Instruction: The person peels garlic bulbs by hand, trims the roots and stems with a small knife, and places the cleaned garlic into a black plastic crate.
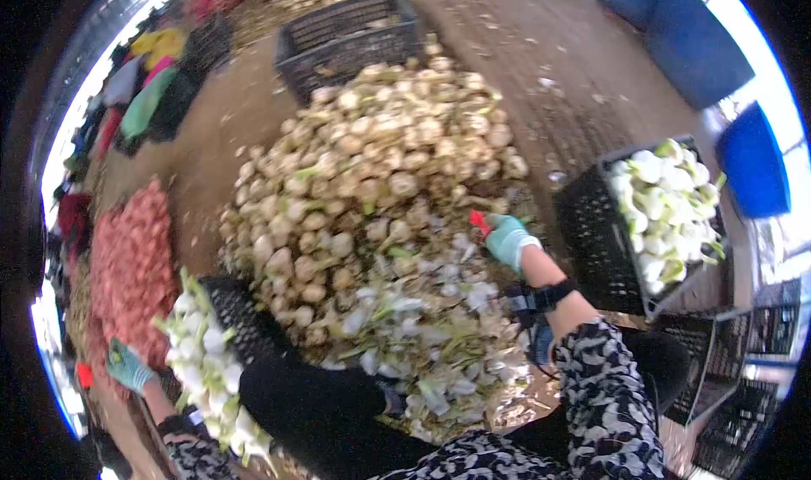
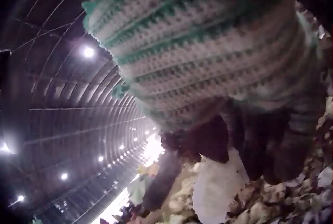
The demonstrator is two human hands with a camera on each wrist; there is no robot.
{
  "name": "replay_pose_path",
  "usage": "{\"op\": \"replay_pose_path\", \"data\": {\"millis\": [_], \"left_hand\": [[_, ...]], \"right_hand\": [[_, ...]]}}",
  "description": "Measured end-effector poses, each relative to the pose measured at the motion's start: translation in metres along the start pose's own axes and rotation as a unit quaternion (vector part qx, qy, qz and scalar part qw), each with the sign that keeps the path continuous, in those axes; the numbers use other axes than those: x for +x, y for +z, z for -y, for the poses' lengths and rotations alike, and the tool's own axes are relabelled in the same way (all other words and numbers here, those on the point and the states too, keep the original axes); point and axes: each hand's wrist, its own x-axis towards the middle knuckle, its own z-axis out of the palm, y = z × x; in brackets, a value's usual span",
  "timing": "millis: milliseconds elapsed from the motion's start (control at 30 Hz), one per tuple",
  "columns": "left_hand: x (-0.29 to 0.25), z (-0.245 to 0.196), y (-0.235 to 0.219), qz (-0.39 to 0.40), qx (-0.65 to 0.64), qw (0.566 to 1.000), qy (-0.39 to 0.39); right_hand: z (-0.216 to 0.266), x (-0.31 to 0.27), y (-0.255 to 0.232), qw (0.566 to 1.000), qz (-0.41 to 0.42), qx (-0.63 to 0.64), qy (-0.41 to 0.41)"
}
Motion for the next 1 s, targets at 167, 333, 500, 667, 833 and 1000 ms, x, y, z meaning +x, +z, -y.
{"op": "replay_pose_path", "data": {"millis": [167,333,500,667,833,1000], "left_hand": [[-0.052,0.017,0.082,0.412,-0.247,0.785,-0.393],[-0.034,0.032,0.102,0.469,-0.357,0.682,-0.433],[-0.029,0.051,0.135,0.46,-0.408,0.652,-0.445],[-0.041,0.003,0.146,0.486,-0.33,0.761,-0.276],[-0.017,-0.062,0.13,0.351,-0.315,0.861,-0.191],[0.062,-0.308,-0.066,0.439,-0.553,0.68,-0.199]], "right_hand": [[-0.024,0.04,-0.031,0.983,-0.083,-0.097,0.131],[-0.033,0.087,-0.031,0.974,-0.082,-0.14,0.156],[-0.048,0.109,0.006,0.949,-0.141,-0.272,0.074],[-0.064,0.111,0.027,0.98,-0.176,0.06,0.075],[0.013,0.03,0.008,0.693,0.191,0.691,-0.082],[0.102,-0.065,0.022,0.627,0.303,0.696,-0.174]]}}
